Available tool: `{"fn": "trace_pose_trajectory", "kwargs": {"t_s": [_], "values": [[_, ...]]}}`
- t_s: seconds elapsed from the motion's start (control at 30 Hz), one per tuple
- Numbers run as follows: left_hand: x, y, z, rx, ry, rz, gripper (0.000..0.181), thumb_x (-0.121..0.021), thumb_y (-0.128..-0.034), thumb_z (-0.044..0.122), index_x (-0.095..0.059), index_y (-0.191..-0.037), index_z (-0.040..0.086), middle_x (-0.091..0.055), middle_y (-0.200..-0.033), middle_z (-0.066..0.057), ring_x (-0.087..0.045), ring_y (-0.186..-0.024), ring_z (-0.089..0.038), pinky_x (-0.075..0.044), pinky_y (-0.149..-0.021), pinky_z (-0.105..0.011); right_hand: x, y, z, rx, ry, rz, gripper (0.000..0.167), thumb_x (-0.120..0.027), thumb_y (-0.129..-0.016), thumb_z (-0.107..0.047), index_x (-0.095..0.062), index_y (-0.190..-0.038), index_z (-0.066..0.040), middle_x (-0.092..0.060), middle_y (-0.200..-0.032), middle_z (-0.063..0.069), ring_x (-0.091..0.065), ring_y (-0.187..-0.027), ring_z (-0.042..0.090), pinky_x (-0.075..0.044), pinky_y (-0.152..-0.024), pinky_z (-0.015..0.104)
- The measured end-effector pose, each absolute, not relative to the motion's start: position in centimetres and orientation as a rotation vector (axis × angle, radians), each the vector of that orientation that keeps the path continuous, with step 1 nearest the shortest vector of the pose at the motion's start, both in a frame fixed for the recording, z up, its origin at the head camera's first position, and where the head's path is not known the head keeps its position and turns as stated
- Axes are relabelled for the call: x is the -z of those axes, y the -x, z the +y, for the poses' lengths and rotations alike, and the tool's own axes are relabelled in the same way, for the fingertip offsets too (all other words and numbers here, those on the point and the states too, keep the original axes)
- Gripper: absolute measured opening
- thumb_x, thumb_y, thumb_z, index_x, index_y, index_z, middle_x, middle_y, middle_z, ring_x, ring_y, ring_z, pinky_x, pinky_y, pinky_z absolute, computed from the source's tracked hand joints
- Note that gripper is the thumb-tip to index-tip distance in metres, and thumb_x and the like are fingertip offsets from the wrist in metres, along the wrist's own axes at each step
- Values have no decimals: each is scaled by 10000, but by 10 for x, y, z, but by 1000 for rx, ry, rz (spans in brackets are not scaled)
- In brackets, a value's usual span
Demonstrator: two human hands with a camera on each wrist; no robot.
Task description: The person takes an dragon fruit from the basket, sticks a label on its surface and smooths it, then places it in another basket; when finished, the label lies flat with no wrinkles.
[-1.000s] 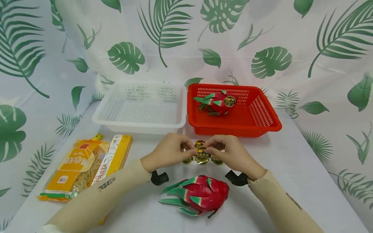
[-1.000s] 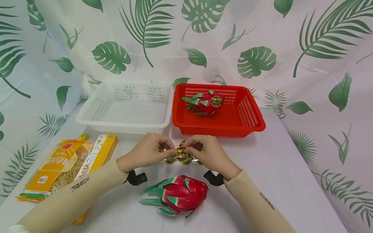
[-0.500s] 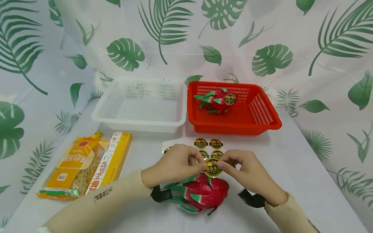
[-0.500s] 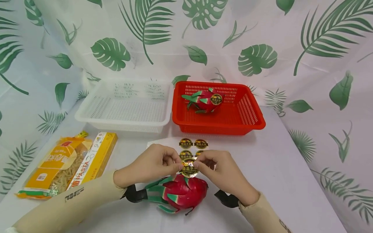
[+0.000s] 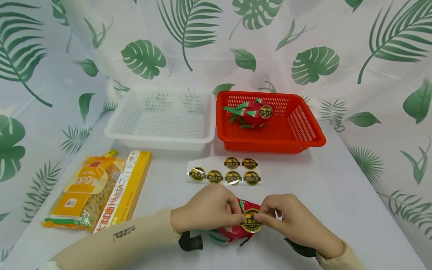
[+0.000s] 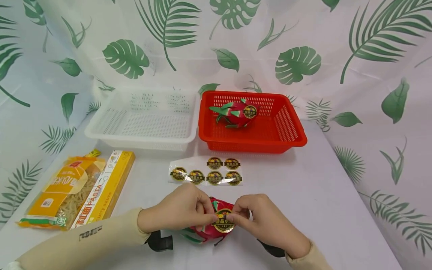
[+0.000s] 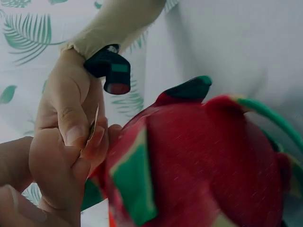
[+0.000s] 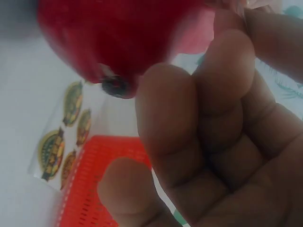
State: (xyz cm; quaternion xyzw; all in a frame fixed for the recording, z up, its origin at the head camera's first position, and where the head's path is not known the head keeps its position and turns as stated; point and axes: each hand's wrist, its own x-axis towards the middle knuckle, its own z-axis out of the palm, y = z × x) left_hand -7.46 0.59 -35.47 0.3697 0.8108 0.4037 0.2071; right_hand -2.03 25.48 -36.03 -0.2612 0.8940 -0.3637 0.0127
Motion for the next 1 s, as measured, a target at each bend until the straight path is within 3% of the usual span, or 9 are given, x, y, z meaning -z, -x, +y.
{"fn": "trace_pose_trajectory", "kwargs": {"t_s": [0.2,0.43,0.73,0.9,1.0], "values": [[361,72,9,-1089,-986,2284,196,-805,-857,206,-763,-672,257,-586,-502,207,-528,-418,34,-405,-419,-158,366,19,254,1070,778,2781,152,-765,-946,-316,-690,-814,-323,-574,-701,-218,-490,-656,-58,-420,-565,175],[365,75,11,-1040,-1001,2325,234,-830,-837,261,-731,-625,272,-587,-528,230,-473,-468,28,-304,-408,-149,368,18,255,1028,766,2791,169,-774,-940,-317,-687,-796,-303,-573,-694,-218,-497,-647,-67,-452,-555,177],[366,77,15,-904,-1022,2450,373,-851,-829,422,-616,-572,290,-531,-502,215,-509,-543,24,-341,-403,-182,368,16,255,935,698,2871,226,-797,-918,-348,-648,-753,-305,-538,-665,-227,-476,-629,-68,-452,-559,175],[365,77,16,-861,-1031,2476,409,-852,-820,447,-585,-556,285,-513,-489,209,-508,-533,26,-334,-396,-180,371,19,260,947,595,2864,303,-800,-892,-448,-607,-711,-302,-505,-640,-207,-473,-623,-41,-432,-542,182],[364,77,16,-861,-1036,2473,413,-855,-819,449,-583,-556,284,-512,-489,207,-506,-530,20,-332,-396,-183,376,23,265,1039,613,2785,295,-800,-898,-422,-604,-725,-285,-505,-653,-193,-465,-621,-37,-416,-529,183]]}}
